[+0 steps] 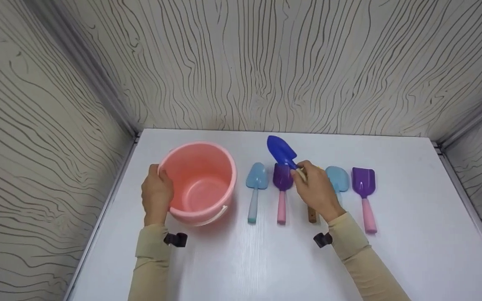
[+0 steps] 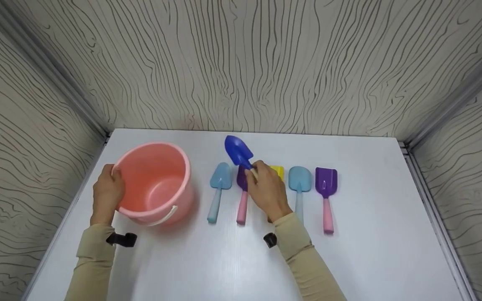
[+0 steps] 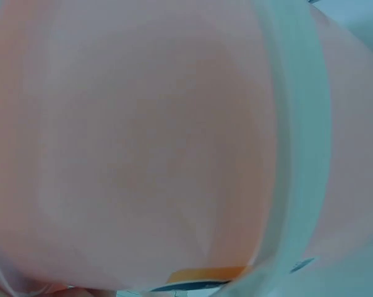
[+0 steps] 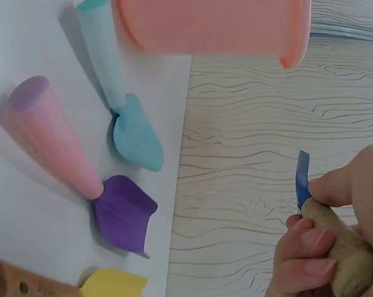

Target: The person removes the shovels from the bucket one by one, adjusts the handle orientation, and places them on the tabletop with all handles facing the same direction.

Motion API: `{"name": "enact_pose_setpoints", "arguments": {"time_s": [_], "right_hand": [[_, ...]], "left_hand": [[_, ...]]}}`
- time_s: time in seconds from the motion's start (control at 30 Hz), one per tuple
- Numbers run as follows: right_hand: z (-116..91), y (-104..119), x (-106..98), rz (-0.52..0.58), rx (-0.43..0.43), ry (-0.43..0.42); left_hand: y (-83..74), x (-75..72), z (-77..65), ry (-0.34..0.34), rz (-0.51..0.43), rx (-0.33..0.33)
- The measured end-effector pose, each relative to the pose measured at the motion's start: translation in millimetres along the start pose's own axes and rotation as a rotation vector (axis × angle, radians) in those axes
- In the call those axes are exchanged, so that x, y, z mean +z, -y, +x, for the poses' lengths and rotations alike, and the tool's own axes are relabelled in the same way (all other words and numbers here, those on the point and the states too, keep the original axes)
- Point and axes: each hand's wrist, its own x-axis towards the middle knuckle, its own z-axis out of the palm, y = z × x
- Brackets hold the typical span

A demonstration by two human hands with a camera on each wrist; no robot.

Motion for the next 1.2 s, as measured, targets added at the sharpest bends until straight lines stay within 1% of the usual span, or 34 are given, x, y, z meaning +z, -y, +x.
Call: {"name": "enact_pose_setpoints", "arguments": {"time_s": [0.1, 0.17, 0.27, 0.37, 0.5, 0.57, 0.9, 1.07, 1.2], "right_hand": [[-3.4, -14.9, -6.3, -0.029, -0.012, -0.058], [-5.4, -22.5, -9.7, -0.040, -0.012, -0.080], [-8.5, -31.9, -13.8, -0.055, 0.000, -0.100], [-12.0, -42.0, -20.1, -0.080, 0.011, -0.138], [-17.0, -57.7, -33.8, -0.099, 0.022, -0.205], [-19.9, -66.4, -41.4, -0.099, 0.031, -0.225], [-40.1, -107.6, -75.1, -0.143, 0.141, -0.260], [-51.1, -126.1, -87.7, -0.180, 0.169, -0.276], [-59.4, -141.2, -94.6, -0.197, 0.207, -0.261]], "left_hand": [[0.2, 1.6, 0.0, -0.003, 0.002, 0.017], [0.2, 1.5, 0.2, -0.007, 0.005, 0.021], [-0.1, 0.0, 0.4, -0.005, 0.011, 0.011], [-0.5, -1.1, 0.5, 0.008, 0.008, -0.001], [-2.2, -0.9, 1.0, 0.020, 0.004, -0.004], [-2.5, -0.6, 1.2, 0.019, 0.004, -0.006], [-0.1, -1.9, 2.5, 0.006, 0.010, -0.002], [-0.3, -1.2, 1.6, 0.001, 0.005, 0.004], [0.1, 0.3, 1.3, 0.001, 0.004, 0.009]]}}
